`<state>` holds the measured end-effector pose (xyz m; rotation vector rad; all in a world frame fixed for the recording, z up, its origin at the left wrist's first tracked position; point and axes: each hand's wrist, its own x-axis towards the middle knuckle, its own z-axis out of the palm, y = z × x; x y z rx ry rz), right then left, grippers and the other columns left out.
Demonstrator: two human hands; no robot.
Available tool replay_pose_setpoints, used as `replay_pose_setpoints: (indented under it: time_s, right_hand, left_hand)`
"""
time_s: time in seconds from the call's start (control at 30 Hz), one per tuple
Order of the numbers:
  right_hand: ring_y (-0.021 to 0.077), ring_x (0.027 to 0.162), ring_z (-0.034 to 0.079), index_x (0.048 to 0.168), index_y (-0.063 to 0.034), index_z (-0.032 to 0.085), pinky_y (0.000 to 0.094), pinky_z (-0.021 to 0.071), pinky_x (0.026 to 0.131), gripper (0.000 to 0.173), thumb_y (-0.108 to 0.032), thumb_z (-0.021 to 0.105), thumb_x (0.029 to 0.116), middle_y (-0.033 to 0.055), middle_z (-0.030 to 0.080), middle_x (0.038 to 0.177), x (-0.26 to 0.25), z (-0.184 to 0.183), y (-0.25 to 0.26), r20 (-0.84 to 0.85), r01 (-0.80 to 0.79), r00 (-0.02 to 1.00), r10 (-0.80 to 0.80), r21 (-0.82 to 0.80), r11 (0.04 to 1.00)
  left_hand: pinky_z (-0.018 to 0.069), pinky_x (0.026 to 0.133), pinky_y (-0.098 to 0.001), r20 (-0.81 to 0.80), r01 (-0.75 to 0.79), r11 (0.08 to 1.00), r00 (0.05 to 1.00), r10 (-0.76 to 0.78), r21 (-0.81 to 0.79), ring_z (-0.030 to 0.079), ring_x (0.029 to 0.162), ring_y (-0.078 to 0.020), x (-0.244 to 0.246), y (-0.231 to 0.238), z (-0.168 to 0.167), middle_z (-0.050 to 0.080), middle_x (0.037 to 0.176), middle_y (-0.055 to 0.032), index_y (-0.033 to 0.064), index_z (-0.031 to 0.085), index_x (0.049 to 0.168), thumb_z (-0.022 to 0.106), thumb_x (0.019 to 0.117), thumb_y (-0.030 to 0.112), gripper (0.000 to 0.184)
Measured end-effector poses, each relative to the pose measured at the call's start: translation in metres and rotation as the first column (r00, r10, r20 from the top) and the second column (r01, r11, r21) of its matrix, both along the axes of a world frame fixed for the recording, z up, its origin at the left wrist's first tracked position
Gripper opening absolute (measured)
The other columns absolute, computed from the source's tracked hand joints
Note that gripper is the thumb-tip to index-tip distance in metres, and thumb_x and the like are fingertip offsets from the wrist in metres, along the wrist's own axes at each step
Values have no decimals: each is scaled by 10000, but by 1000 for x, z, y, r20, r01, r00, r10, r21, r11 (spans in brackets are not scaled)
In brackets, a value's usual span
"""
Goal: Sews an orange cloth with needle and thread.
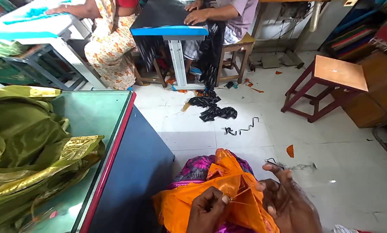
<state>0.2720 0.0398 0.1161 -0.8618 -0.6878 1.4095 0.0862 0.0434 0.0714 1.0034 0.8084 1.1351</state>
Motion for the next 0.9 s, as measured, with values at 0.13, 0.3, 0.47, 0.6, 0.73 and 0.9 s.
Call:
replay_pose_setpoints:
  time_s: [0.13, 0.3, 0.47, 0.6, 0.73, 0.9]
  right_hand:
    - [28, 609, 698, 1178, -168, 601, 153, 555, 540, 297, -259, 322, 1127, -25, 771, 833, 10, -13, -11, 14, -89, 996, 91, -112, 990]
    - [22, 931, 698, 1122, -38, 632, 221, 594, 814, 200, -210, 572, 1041, -34, 731, 1018, 5, -28, -14, 666, -48, 743, -68, 155, 987]
    - [72, 1169, 636, 1066, -164, 674, 267, 518, 1016, 270, -423, 632, 1003, -18, 715, 1154, -15, -35, 2, 732, -171, 628, -262, 459, 872]
    - [37, 1146, 628, 950, -129, 641, 194, 521, 968, 302, -428, 637, 991, -12, 698, 1152, -20, -36, 9, 719, -226, 659, -223, 471, 853]
    - [46, 1236, 598, 1018, -233, 692, 254, 498, 1048, 236, -445, 588, 1019, -104, 678, 1236, -11, -26, 10, 489, -222, 867, -97, 553, 803]
    - [-9, 699, 677, 1137, -220, 712, 164, 561, 639, 192, -300, 566, 1040, -110, 715, 825, 45, 32, -17, -24, -69, 995, 93, 488, 870]
  left_hand:
    - [422, 523, -78, 84, -13, 998, 996, 18, -57, 494, 575, 111, 0, 4, 1, 566, 703, 177, 204, 697, 871, 680, 955, 257, 101]
    - [431, 551, -78, 78, 28, 1000, 997, -27, -10, 504, 605, 116, 2, 4, 1, 572, 717, 180, 205, 694, 867, 678, 958, 240, 99]
    - [427, 571, -69, 22, 82, 994, 996, -84, 74, 495, 634, 128, -1, 3, 1, 581, 764, 180, 176, 675, 899, 662, 978, 254, 112]
    - [381, 552, -55, -17, 74, 989, 997, -72, 126, 447, 618, 141, -2, 1, 0, 553, 744, 181, 154, 672, 914, 669, 970, 255, 115]
    - [359, 536, -66, -129, 61, 989, 991, -44, 133, 422, 586, 121, -1, 1, 1, 541, 706, 149, 114, 678, 901, 657, 981, 220, 135]
    - [449, 559, -89, -110, -11, 1000, 994, 10, -5, 528, 615, 106, -11, 8, 4, 609, 741, 174, 186, 704, 858, 659, 962, 224, 120]
